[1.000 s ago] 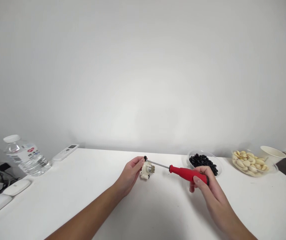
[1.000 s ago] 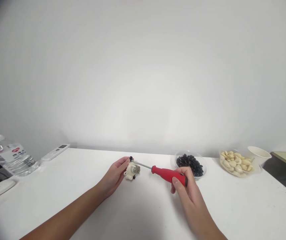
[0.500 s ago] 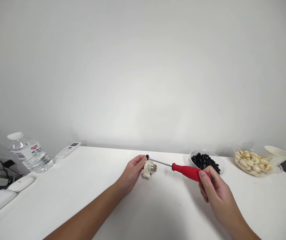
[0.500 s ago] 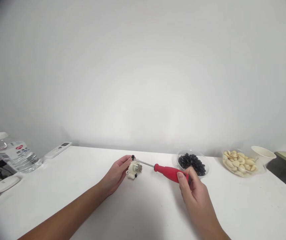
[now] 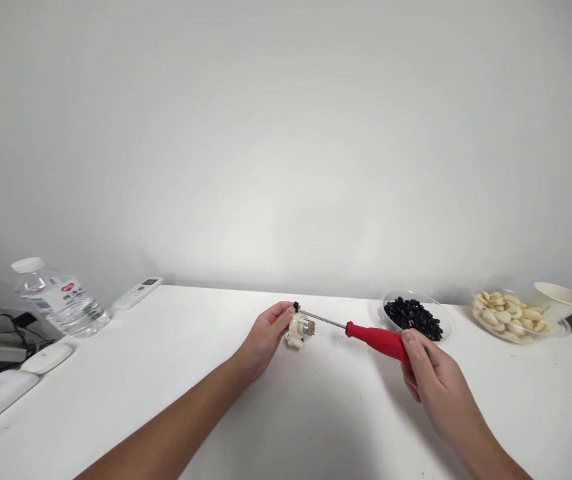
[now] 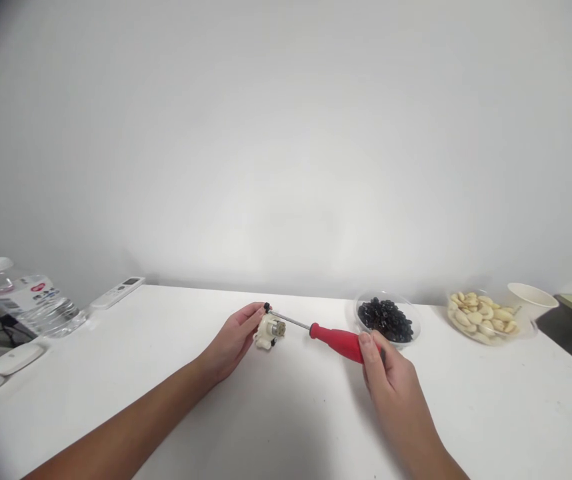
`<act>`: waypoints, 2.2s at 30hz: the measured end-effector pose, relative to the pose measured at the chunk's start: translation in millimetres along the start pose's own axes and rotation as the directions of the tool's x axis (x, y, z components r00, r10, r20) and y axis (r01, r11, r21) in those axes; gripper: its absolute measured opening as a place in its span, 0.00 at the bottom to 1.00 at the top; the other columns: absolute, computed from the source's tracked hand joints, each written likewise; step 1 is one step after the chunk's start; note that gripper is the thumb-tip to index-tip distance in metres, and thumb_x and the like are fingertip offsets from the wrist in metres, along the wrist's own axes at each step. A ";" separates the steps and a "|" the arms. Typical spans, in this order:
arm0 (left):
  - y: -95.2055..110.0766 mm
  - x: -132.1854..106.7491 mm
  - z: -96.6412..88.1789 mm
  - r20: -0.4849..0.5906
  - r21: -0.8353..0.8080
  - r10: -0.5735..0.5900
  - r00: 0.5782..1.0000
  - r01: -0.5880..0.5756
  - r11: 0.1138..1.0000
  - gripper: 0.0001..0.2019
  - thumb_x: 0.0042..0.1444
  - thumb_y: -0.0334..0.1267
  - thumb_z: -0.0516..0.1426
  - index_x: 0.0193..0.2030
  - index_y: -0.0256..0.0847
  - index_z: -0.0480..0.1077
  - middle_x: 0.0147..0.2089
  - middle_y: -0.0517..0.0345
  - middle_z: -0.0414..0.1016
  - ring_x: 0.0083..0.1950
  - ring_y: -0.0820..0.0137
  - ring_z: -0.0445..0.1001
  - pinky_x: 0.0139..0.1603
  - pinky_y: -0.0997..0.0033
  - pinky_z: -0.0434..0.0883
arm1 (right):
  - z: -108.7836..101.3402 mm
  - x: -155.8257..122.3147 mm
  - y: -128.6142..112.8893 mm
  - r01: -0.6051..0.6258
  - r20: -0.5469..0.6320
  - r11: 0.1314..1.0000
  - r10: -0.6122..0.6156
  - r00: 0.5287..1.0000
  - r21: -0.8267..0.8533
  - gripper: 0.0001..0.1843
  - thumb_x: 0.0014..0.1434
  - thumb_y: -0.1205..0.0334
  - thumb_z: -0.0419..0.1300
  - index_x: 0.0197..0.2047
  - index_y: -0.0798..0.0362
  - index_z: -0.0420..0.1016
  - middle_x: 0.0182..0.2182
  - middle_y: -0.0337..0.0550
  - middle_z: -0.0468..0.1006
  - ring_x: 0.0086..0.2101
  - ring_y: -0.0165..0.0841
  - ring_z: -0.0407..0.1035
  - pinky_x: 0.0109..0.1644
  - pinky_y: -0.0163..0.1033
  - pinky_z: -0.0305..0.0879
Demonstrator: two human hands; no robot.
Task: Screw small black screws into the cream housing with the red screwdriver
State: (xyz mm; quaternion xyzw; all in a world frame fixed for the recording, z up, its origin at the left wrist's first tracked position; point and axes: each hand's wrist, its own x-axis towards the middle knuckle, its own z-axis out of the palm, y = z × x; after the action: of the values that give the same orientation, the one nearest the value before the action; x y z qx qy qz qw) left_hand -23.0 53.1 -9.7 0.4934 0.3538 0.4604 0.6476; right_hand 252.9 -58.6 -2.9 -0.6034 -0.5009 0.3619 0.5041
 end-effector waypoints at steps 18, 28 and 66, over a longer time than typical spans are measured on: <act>0.8 -0.1 0.6 0.001 0.016 -0.004 1.000 0.004 1.000 0.16 0.63 0.50 0.64 0.43 0.38 0.75 0.37 0.57 0.70 0.36 0.70 0.66 0.36 0.73 0.67 | 5.1 -1.8 -11.8 -0.024 -0.025 0.995 0.026 0.999 0.094 0.22 0.65 0.35 0.57 0.48 0.45 0.69 0.24 0.34 0.68 0.25 0.34 0.62 0.28 0.38 0.58; 3.7 -3.1 3.6 0.001 0.047 -0.020 1.000 0.020 0.999 0.16 0.62 0.51 0.65 0.42 0.39 0.74 0.36 0.59 0.71 0.34 0.71 0.67 0.34 0.73 0.68 | 6.0 -2.4 -17.5 -0.054 -0.050 0.995 0.058 0.997 0.088 0.24 0.63 0.34 0.59 0.49 0.45 0.70 0.31 0.37 0.75 0.26 0.34 0.65 0.28 0.37 0.58; -8.0 -13.9 4.1 0.026 0.289 0.009 1.000 -0.016 0.957 0.17 0.65 0.46 0.57 0.58 0.47 0.67 0.34 0.63 0.65 0.29 0.73 0.61 0.27 0.75 0.59 | 10.1 -3.1 -1.8 0.210 0.046 0.962 -0.205 0.978 -0.177 0.19 0.62 0.43 0.64 0.52 0.41 0.73 0.46 0.42 0.79 0.36 0.38 0.71 0.31 0.37 0.64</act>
State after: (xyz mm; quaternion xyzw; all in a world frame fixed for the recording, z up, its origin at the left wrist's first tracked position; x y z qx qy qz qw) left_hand -21.7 37.9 -16.2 0.5906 0.4062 0.4019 0.5697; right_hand 242.3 -59.1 -3.6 -0.5857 -0.5989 0.2682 0.4757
